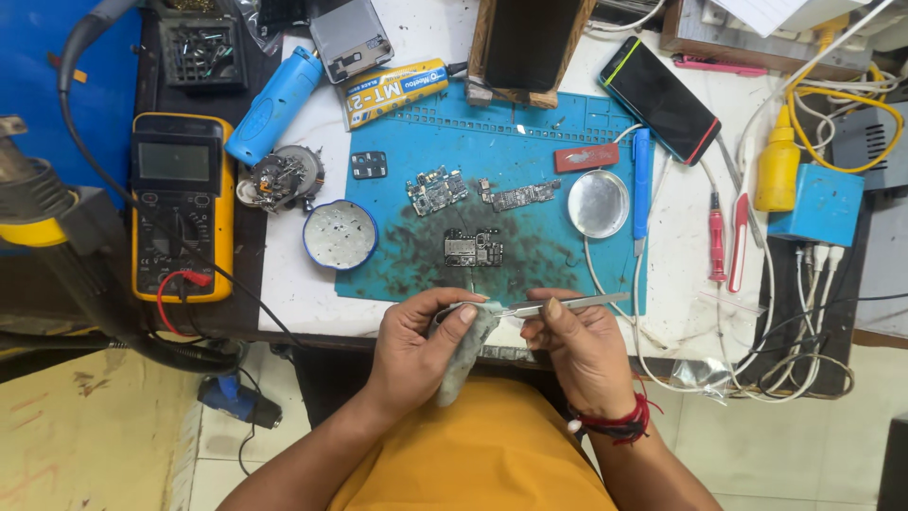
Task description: The person uses a soldering iron and tweezers to solder components on a small circuit board. They then wipe the board with a cloth and continue soldering with tweezers.
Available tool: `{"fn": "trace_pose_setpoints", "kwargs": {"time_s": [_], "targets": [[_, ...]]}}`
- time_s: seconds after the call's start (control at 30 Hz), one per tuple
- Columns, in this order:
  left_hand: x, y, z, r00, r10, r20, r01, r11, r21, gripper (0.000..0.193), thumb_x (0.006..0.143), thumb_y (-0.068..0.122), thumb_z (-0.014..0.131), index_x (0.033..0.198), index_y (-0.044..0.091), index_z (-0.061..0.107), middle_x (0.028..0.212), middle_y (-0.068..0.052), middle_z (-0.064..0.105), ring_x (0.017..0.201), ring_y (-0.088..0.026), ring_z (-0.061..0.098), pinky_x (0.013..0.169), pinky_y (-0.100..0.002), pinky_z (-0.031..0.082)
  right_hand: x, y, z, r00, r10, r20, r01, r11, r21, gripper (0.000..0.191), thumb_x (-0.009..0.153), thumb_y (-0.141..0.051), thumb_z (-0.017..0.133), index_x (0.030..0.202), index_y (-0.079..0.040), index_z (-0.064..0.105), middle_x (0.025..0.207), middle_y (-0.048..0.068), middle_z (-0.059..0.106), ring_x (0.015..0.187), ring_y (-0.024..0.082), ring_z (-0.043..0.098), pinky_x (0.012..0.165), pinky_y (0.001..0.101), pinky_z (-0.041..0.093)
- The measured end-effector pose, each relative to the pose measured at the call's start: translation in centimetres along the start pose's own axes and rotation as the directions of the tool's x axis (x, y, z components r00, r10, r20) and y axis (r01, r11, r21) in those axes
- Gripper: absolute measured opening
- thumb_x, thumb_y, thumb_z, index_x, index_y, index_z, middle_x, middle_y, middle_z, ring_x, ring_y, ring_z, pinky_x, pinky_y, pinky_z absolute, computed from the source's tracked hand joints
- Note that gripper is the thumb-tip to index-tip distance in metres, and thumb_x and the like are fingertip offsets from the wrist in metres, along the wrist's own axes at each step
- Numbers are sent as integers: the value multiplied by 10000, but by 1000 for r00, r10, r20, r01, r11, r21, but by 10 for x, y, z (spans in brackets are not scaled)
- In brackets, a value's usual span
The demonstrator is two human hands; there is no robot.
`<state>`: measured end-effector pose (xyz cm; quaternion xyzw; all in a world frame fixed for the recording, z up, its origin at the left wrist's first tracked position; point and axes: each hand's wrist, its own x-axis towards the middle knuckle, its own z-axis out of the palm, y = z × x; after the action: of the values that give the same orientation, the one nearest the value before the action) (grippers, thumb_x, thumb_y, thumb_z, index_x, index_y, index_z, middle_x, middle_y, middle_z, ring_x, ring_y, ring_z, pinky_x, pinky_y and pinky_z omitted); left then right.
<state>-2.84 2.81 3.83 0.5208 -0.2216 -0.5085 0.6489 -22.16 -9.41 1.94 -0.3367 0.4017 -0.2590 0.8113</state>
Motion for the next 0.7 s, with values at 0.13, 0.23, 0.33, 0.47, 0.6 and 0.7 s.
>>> {"fn": "trace_pose_setpoints", "kwargs": {"time_s": [0.13,0.23,0.33,0.47,0.6,0.7], "targets": [[3,12,4,1000,30,9,-30,999,32,187,1009,114,663,1139,-3,729,932,-26,750,837,-53,657,746,-224,543,-1,6,4,999,-49,2,49,997,55,278,960,-172,723,1141,38,706,924,138,766,772,179,703,705,306,538],[3,33,9,972,230,-49,-203,927,316,244,969,131,688,1163,-16,694,993,-116,721,900,-168,667,802,-293,546,-4,9,3,989,-147,28,144,987,76,223,977,-118,728,1128,46,723,944,166,768,777,184,699,714,304,548],[-4,52,12,718,682,140,-534,411,738,321,925,183,728,1150,-20,626,1110,-237,675,1030,-333,677,938,-405,520,-10,12,1,979,-200,44,196,977,83,199,982,-86,728,1127,49,731,948,185,770,770,190,697,704,302,551],[-5,48,13,731,627,271,-626,459,630,169,940,189,739,1068,82,710,960,-110,742,914,-249,710,997,-445,472,-23,14,6,965,-243,100,242,970,26,195,978,-69,726,1133,50,731,962,177,771,791,211,698,729,316,563],[-7,23,6,988,84,131,-110,972,207,124,937,123,751,1029,46,784,933,-81,779,838,-134,721,761,-263,579,-30,4,13,863,-451,226,498,833,-240,206,976,-122,739,1129,15,719,1047,162,763,860,232,726,762,337,607],[-3,8,1,959,-172,224,217,956,-195,127,952,63,745,1036,-19,795,893,-81,774,819,-99,669,762,-246,536,-27,-11,6,388,-575,720,884,11,-467,150,993,-118,691,1141,-107,675,1044,130,767,874,199,724,763,291,578]]}}
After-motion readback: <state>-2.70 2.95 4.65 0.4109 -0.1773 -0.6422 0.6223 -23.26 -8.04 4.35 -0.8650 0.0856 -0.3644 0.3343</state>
